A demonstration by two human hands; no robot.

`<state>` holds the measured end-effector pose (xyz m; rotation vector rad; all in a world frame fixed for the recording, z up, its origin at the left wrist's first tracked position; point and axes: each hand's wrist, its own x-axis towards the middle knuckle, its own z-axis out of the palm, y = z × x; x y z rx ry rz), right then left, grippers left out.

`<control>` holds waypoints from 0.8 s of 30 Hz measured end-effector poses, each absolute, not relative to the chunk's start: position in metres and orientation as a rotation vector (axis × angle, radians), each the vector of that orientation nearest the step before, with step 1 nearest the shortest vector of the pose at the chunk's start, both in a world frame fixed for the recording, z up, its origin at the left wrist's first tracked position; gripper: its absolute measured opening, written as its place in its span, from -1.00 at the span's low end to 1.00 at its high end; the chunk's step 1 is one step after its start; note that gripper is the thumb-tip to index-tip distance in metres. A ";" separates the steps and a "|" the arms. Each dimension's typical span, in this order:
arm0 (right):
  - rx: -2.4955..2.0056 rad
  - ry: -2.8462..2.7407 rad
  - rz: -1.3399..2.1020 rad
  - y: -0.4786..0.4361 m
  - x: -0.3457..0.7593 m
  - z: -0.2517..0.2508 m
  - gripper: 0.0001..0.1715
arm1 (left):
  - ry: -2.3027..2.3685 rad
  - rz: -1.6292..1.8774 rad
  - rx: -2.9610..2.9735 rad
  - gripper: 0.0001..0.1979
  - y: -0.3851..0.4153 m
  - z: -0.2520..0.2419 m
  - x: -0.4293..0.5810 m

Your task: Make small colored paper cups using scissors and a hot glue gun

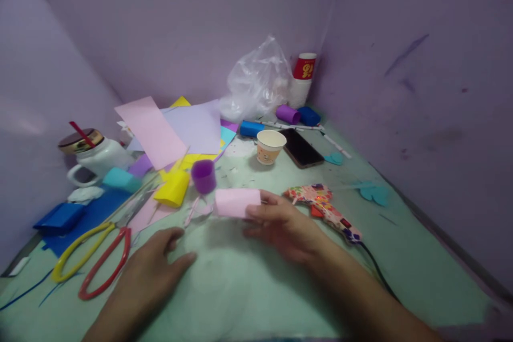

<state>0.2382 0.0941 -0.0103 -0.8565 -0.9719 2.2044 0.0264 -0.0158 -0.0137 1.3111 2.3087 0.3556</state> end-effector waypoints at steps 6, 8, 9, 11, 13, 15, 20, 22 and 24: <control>-0.857 -0.914 2.006 0.102 0.239 -0.007 -0.64 | 2.260 0.449 1.457 -0.80 -0.007 -0.020 0.047; -0.884 -0.937 1.879 0.105 0.240 -0.010 -0.61 | 2.214 0.500 1.535 -0.80 -0.003 -0.022 0.052; -0.907 -0.966 1.814 0.106 0.240 -0.013 -0.59 | 2.203 0.522 1.562 -0.81 -0.001 -0.021 0.051; -0.955 -1.069 1.698 0.110 0.240 -0.020 -0.53 | 2.256 0.570 1.611 -0.87 0.003 -0.015 0.044; -1.010 -1.221 1.611 0.113 0.239 -0.024 -0.48 | 2.415 0.606 1.665 -0.85 0.008 -0.007 0.026; -1.081 -1.399 1.511 0.118 0.235 -0.022 -0.47 | 2.581 0.594 1.687 -0.77 0.015 0.001 0.001; -1.190 -1.803 1.071 0.134 0.216 -0.001 -0.60 | 2.494 0.491 1.751 -0.60 0.036 0.001 -0.043; -1.140 -1.869 0.950 0.143 0.207 0.002 -0.64 | 2.481 0.479 1.753 -0.58 0.042 -0.003 -0.046; -1.101 -1.892 0.880 0.151 0.200 -0.003 -0.64 | 2.522 0.490 1.726 -0.60 0.045 -0.007 -0.044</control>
